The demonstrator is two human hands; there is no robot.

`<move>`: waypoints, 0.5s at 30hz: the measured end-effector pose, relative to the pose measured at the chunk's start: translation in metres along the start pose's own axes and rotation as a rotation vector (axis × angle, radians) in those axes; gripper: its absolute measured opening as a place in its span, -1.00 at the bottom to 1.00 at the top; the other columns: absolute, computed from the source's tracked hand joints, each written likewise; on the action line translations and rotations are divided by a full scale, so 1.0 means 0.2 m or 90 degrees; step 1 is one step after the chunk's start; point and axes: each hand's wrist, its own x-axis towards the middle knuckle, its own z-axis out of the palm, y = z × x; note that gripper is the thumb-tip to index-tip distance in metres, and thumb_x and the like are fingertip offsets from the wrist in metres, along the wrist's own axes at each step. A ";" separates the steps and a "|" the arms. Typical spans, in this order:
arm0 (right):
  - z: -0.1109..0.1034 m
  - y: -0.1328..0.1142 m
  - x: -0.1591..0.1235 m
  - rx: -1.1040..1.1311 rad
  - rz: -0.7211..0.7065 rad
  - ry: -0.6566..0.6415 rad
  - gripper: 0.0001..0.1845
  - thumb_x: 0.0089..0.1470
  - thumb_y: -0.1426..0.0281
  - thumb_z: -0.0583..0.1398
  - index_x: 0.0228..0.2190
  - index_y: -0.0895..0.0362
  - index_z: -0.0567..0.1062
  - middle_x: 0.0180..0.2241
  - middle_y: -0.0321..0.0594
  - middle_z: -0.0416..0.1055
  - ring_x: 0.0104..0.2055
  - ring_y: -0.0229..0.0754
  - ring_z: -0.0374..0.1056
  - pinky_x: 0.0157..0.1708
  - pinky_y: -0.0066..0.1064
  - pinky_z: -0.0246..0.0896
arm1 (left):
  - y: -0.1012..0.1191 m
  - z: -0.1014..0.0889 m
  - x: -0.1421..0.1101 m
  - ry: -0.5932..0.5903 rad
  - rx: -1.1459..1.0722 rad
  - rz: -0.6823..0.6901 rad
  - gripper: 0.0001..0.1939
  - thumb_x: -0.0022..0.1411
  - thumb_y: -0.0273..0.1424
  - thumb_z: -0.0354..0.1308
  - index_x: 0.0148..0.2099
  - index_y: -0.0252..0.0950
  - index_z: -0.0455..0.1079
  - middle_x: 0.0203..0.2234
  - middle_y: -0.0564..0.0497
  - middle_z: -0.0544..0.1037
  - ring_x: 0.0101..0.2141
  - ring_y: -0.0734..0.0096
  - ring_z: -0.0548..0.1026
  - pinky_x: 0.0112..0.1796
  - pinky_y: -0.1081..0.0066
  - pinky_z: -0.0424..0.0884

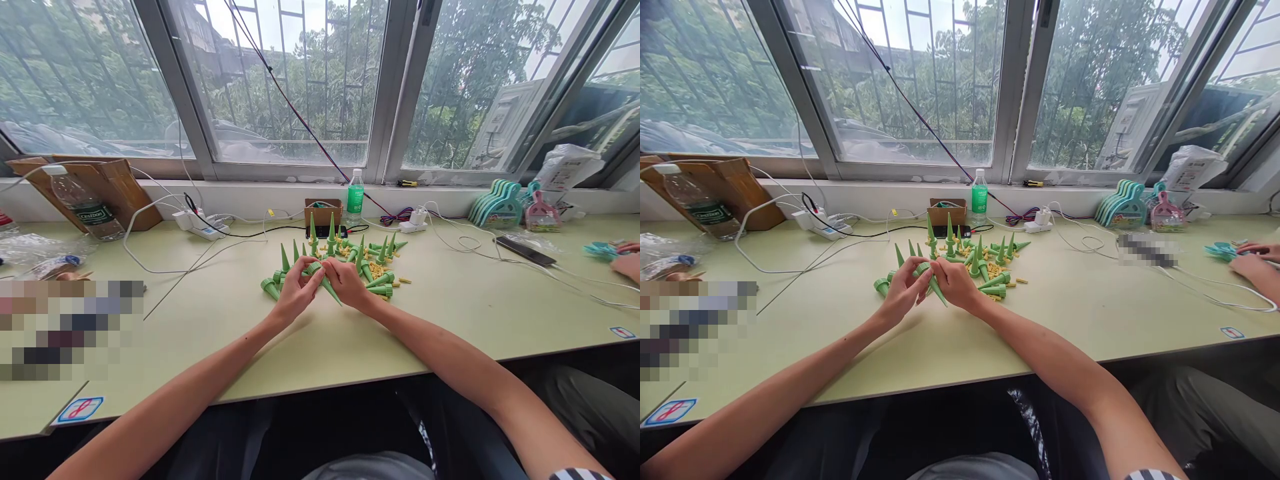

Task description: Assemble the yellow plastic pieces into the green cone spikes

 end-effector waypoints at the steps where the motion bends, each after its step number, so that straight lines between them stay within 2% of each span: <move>1: 0.00 0.00 0.00 -0.001 0.000 0.000 -0.62 0.29 0.24 -0.09 -0.53 0.11 0.16 -0.62 -0.40 0.12 -0.58 -0.35 -0.06 -0.52 -0.47 -0.12 | 0.00 0.00 0.00 -0.001 0.002 0.002 -0.65 0.16 -0.15 0.20 -0.12 -0.25 0.25 -0.56 0.17 0.30 -0.71 0.69 0.21 -0.73 0.59 0.11; 4: 0.00 0.00 0.00 0.003 -0.004 0.001 -0.62 0.30 0.24 -0.10 -0.54 0.10 0.14 -0.63 -0.40 0.11 -0.59 -0.35 -0.07 -0.52 -0.46 -0.14 | 0.00 -0.01 0.00 -0.011 0.016 0.011 -0.66 0.18 -0.17 0.19 -0.10 -0.25 0.25 -0.55 0.16 0.31 -0.69 0.68 0.22 -0.71 0.60 0.12; 7: 0.00 0.00 0.00 0.004 -0.009 0.002 -0.62 0.30 0.24 -0.09 -0.54 0.10 0.15 -0.63 -0.39 0.12 -0.59 -0.34 -0.06 -0.52 -0.46 -0.14 | -0.01 -0.01 0.00 -0.014 0.052 0.039 -0.68 0.21 -0.20 0.17 -0.07 -0.25 0.26 -0.46 0.09 0.37 -0.63 0.66 0.29 -0.66 0.60 0.18; 11: 0.00 0.01 0.00 0.001 -0.008 -0.001 -0.59 0.31 0.21 -0.10 -0.54 0.10 0.20 -0.63 -0.38 0.15 -0.59 -0.33 -0.03 -0.53 -0.45 -0.15 | -0.03 -0.02 0.00 0.001 0.132 0.105 -0.72 0.23 -0.24 0.14 -0.06 -0.25 0.30 -0.25 -0.01 0.40 -0.49 0.58 0.41 -0.55 0.58 0.32; 15: 0.00 0.00 0.00 -0.007 -0.014 -0.005 -0.57 0.31 0.20 -0.11 -0.54 0.11 0.23 -0.62 -0.36 0.17 -0.59 -0.32 -0.02 -0.52 -0.43 -0.12 | -0.03 -0.02 0.00 0.017 0.214 0.177 -0.75 0.25 -0.26 0.11 -0.07 -0.25 0.33 -0.22 -0.03 0.36 -0.43 0.53 0.44 -0.47 0.52 0.42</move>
